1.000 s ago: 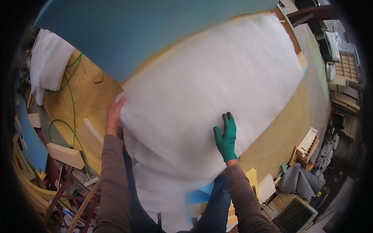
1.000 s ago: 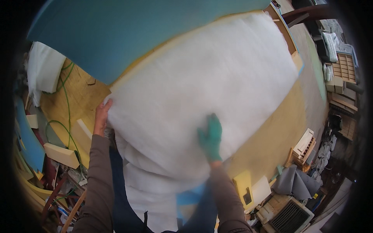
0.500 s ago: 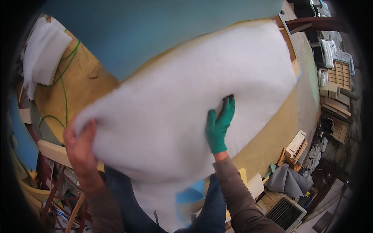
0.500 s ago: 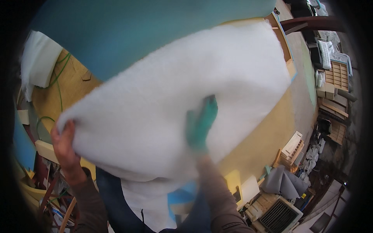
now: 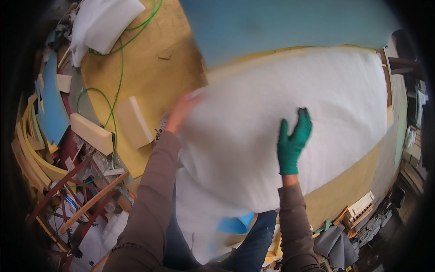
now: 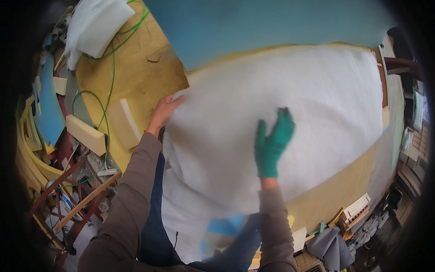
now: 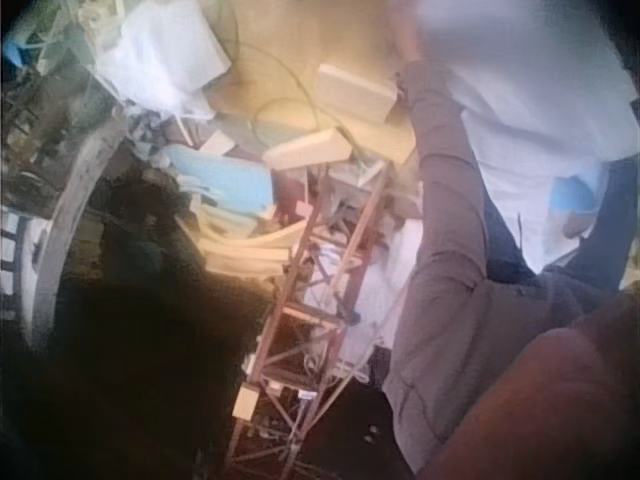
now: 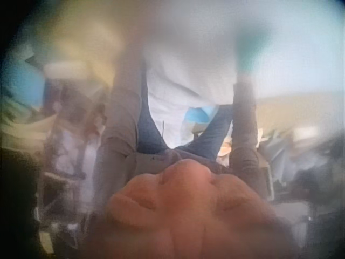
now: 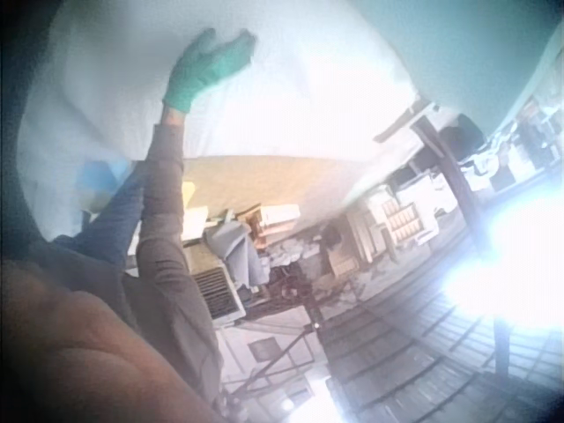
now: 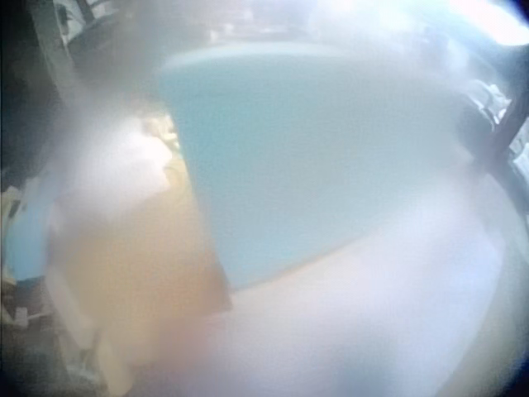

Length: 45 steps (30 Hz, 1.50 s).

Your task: The person places a large white fiberglass mat onto a wooden frame, smoothing it by hand. They then pick up a smaller piece of fiberglass and place it on the same frame.

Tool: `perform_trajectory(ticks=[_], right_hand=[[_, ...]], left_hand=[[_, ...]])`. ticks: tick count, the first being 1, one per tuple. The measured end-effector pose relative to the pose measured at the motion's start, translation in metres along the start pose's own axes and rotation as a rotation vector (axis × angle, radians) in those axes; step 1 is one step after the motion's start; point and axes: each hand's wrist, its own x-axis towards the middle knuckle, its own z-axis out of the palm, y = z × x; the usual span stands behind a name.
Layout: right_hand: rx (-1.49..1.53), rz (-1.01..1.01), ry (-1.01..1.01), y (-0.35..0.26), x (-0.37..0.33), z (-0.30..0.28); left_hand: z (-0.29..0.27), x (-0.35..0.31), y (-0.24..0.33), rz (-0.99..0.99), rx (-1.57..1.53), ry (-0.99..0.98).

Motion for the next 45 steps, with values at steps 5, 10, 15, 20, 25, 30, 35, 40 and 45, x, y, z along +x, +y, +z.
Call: perform_trajectory(ticks=[5,10,15,20,25,30,35,40,45], right_hand=[[0.137,-0.264,-0.336,-0.095,0.013,0.112],[-0.052,-0.278,-0.33,-0.11,0.001,0.164],[-0.038,-0.248,-0.342,-0.109,0.003,0.16],[-0.004,-0.227,-0.312,-0.112,0.0,0.166],[-0.212,-0.269,-0.322,-0.105,-0.005,0.183],[-0.155,-0.211,-0.377,-0.106,-0.006,0.187],[0.045,-0.224,-0.46,-0.109,0.013,0.156],[0.745,0.001,-0.521,-0.084,0.045,0.061],[0.299,-0.048,-0.288,-0.05,-0.054,-0.014]], left_hand=[[0.001,-0.002,0.008,-0.009,0.178,-0.011],[-0.001,-0.002,0.003,0.094,0.084,-0.048],[0.001,-0.016,-0.005,0.074,0.251,-0.332],[0.014,-0.005,-0.013,0.101,0.318,-0.271],[0.022,-0.044,0.012,-0.073,0.599,-0.364],[0.032,-0.212,0.035,0.142,0.577,-0.703],[0.029,-0.188,0.01,0.084,0.414,-0.452],[0.065,-0.111,-0.003,0.196,0.661,-0.382],[0.097,-0.103,-0.006,-0.039,0.629,-0.728]])
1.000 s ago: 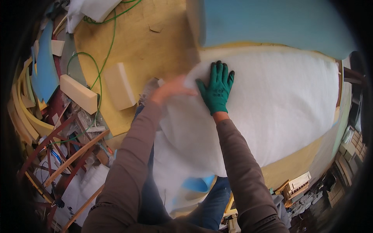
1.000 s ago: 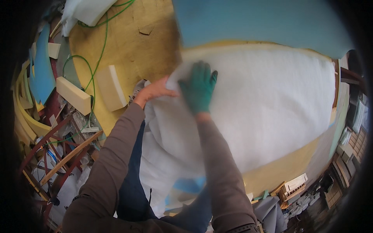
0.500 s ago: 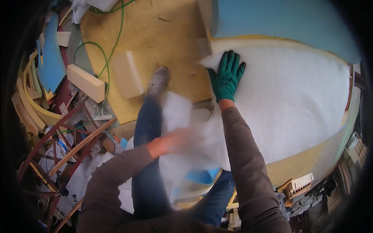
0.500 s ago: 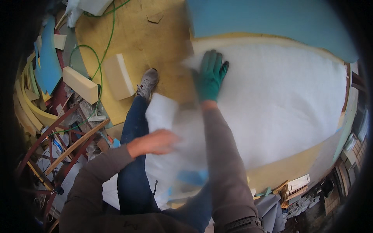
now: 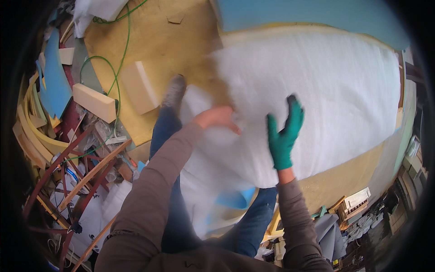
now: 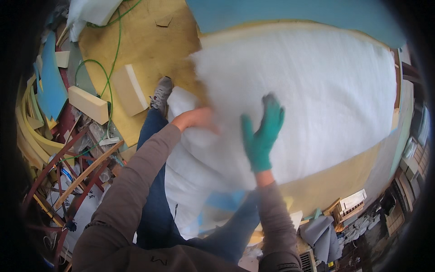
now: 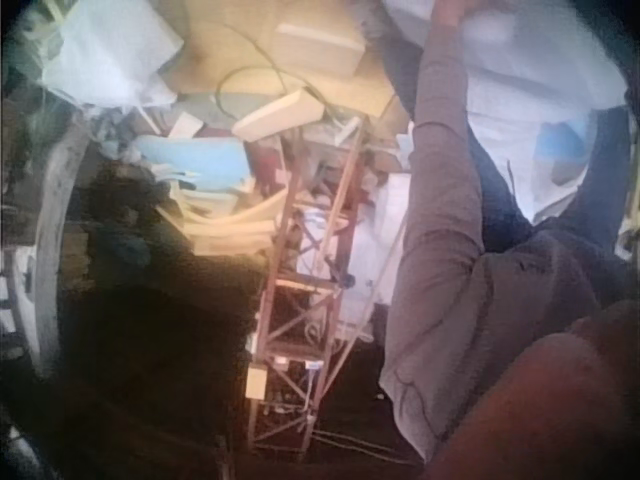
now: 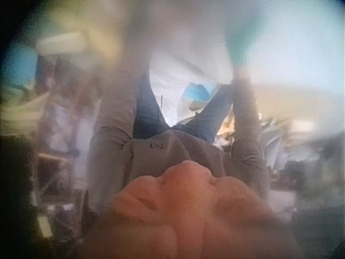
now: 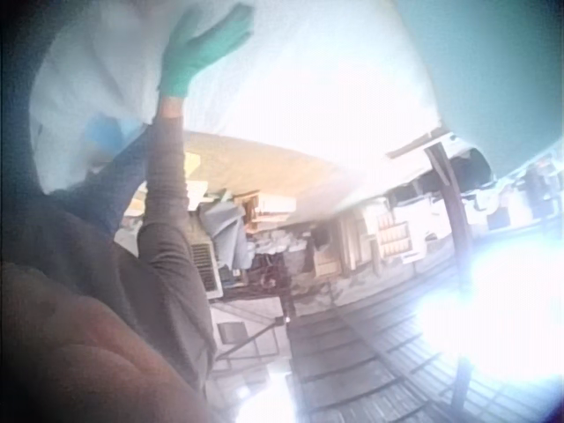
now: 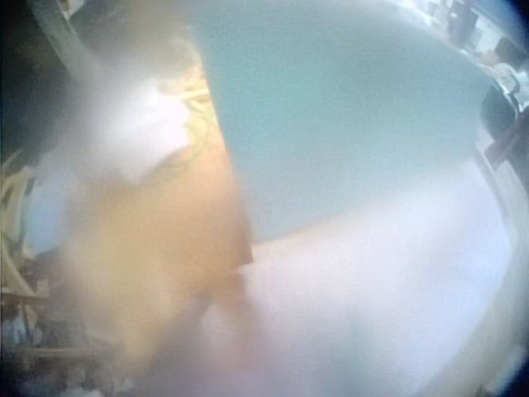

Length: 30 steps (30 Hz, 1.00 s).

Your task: The person places a large white fiberglass mat onto a wooden frame, smoothing it by hand. They then pick up a smaller piece of fiberglass and place it on the same frame.

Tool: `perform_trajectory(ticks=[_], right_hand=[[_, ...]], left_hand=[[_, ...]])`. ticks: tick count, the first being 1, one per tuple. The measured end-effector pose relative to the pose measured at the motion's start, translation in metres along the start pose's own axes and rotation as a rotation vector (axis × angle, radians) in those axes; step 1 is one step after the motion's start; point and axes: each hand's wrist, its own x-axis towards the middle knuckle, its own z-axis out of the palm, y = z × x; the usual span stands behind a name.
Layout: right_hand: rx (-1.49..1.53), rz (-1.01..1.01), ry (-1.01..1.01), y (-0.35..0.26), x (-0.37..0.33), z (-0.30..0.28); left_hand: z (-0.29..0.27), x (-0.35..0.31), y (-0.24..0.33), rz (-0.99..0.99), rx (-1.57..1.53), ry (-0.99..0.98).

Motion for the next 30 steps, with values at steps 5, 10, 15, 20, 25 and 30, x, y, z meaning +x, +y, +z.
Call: perform_trajectory(ticks=[5,10,15,20,25,30], right_hand=[[-0.319,0.051,-0.167,0.036,-0.079,0.084],[-0.412,0.113,-0.244,0.054,-0.081,0.114],[-0.399,0.147,-0.28,0.037,-0.067,0.105],[0.14,0.08,-0.128,0.023,-0.068,0.036],[0.422,0.274,0.057,0.038,-0.138,-0.065],[-0.114,0.133,-0.3,0.072,-0.237,-0.019]], left_hand=[[0.044,0.028,-0.046,-0.057,0.091,-0.054],[0.146,-0.051,-0.075,-0.091,0.165,-0.201],[0.198,-0.161,-0.051,-0.004,0.336,-0.654],[0.125,-0.07,-0.025,-0.1,0.247,-0.152],[0.167,-0.016,0.024,-0.038,0.497,-0.289],[0.236,0.015,-0.007,-0.111,0.131,-0.57]])
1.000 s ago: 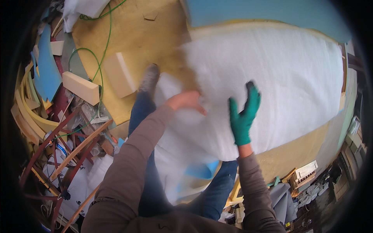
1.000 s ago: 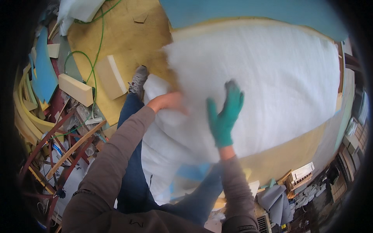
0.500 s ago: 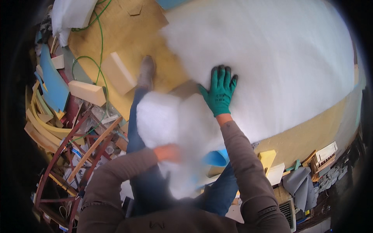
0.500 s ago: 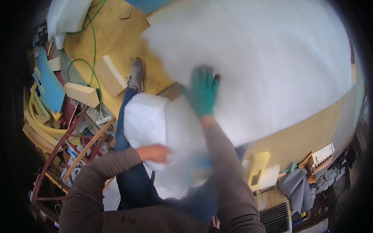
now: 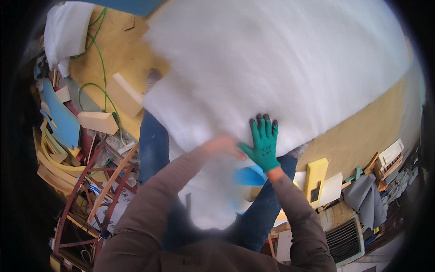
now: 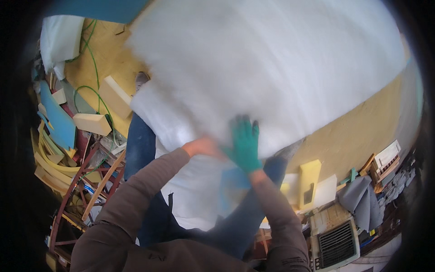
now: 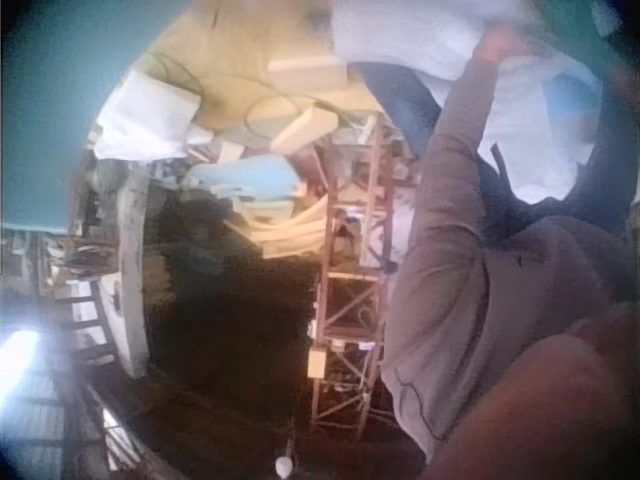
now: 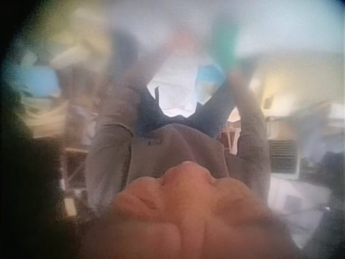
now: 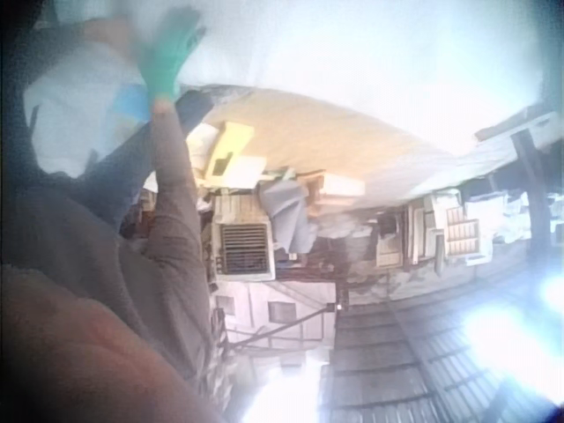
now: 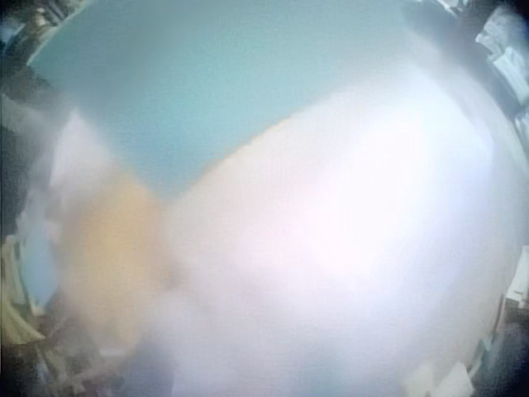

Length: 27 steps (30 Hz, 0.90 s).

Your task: The person places a large white fiberglass mat onto a wooden frame, smoothing it by hand. They then pick up a smaller piece of fiberglass and place it on the same frame.

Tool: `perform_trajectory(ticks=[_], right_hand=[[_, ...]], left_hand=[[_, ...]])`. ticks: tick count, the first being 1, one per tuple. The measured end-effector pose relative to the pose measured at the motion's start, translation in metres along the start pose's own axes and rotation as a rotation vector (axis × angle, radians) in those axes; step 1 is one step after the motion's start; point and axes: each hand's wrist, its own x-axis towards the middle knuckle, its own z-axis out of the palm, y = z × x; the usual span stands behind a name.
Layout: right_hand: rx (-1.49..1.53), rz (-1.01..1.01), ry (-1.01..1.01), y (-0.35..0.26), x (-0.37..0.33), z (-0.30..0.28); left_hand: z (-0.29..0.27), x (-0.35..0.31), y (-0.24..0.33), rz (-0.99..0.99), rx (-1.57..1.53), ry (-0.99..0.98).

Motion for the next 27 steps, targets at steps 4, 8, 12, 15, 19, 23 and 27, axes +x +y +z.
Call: perform_trajectory(ticks=[4,8,12,15,19,23,27], right_hand=[[-0.113,-0.042,0.009,0.033,-0.012,0.064],[-0.089,-0.05,-0.028,0.035,-0.007,0.061],[0.214,-0.044,-0.035,0.013,0.005,0.004],[0.637,0.066,0.092,0.022,-0.006,-0.075],[1.056,0.154,0.732,0.139,-0.071,-0.219],[1.013,0.336,0.869,0.272,-0.149,-0.322],[0.919,0.405,0.739,0.343,-0.23,-0.329]], left_hand=[[0.106,0.021,-0.013,-0.298,0.097,0.064],[0.215,-0.02,0.001,-0.013,0.376,-0.101],[0.186,-0.032,0.028,-0.039,0.38,-0.202],[0.098,-0.011,0.057,0.039,0.179,0.234],[0.062,0.002,0.142,-0.285,0.431,-0.114],[0.116,-0.005,0.226,-0.583,0.606,0.033],[0.175,0.003,0.247,-0.758,0.599,0.237]])
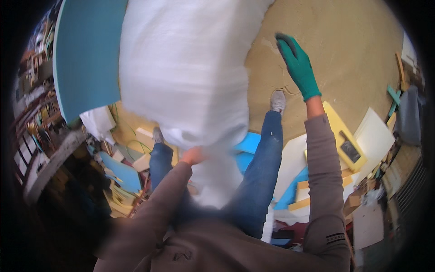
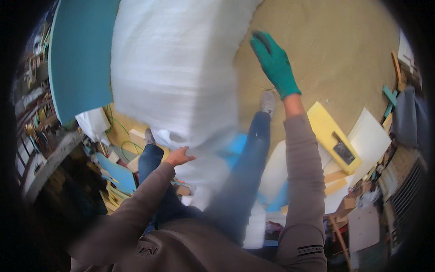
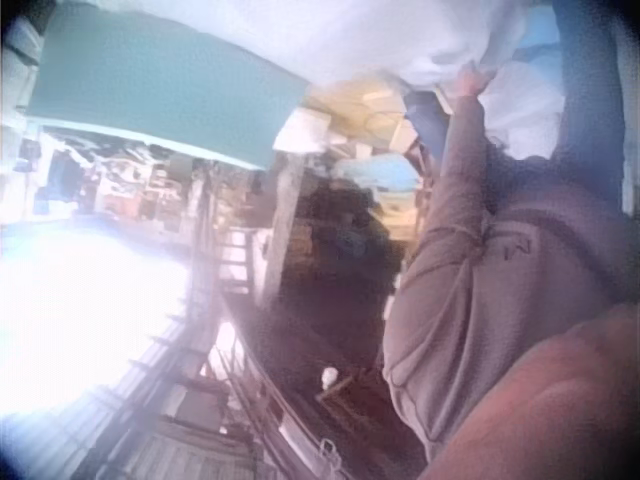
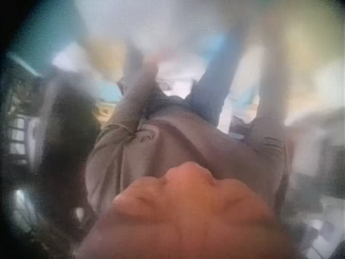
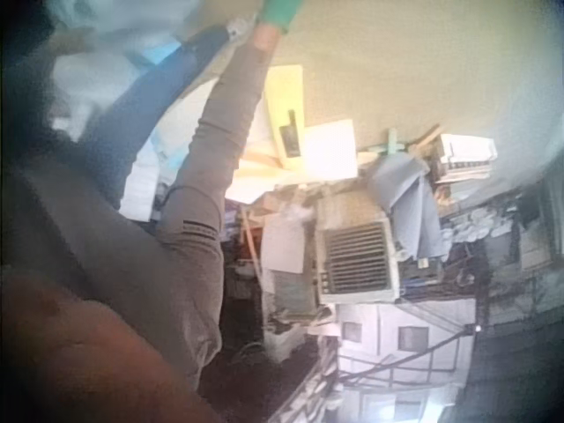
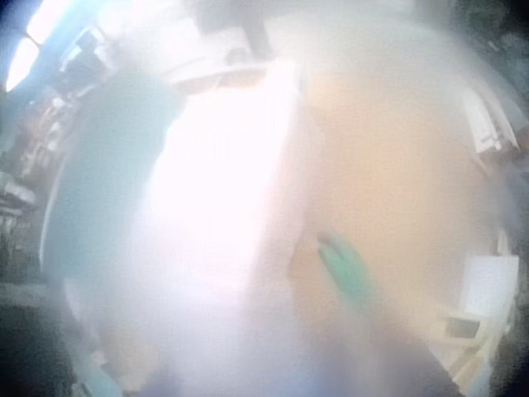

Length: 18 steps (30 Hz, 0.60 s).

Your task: The person places a large white fiberglass mat onto a wooden frame, smoothing it by hand. They then pick up a smaller piece of fiberglass and place it on the same frame.

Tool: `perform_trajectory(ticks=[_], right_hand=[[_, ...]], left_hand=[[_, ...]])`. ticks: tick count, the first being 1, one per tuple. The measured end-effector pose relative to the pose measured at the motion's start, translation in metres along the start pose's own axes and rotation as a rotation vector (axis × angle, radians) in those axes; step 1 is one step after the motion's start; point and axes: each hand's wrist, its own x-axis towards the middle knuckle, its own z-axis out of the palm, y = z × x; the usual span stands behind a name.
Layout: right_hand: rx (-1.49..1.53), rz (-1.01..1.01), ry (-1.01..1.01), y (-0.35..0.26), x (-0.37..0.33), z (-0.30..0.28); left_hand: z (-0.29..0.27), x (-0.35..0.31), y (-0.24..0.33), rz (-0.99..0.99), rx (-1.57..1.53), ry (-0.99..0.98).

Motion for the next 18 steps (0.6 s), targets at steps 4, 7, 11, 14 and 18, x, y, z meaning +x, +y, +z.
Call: perform_trajectory(ticks=[4,7,11,14,18], right_hand=[[-0.061,0.184,-0.024,0.06,-0.071,-0.07],[-0.111,0.287,-0.119,0.086,-0.137,-0.097],[-0.224,0.498,-0.359,0.078,-0.182,-0.089],[-0.27,0.421,-0.547,0.058,-0.187,-0.063],[-0.387,0.322,-0.742,0.049,-0.186,-0.012]], left_hand=[[0.032,0.025,0.029,-0.032,-0.076,0.161],[0.046,0.033,0.045,-0.033,-0.239,0.317],[0.064,0.026,0.059,-0.001,-0.388,0.393],[0.078,0.043,0.049,0.021,-0.623,0.721],[0.093,0.114,0.013,-0.125,-1.014,1.216]])
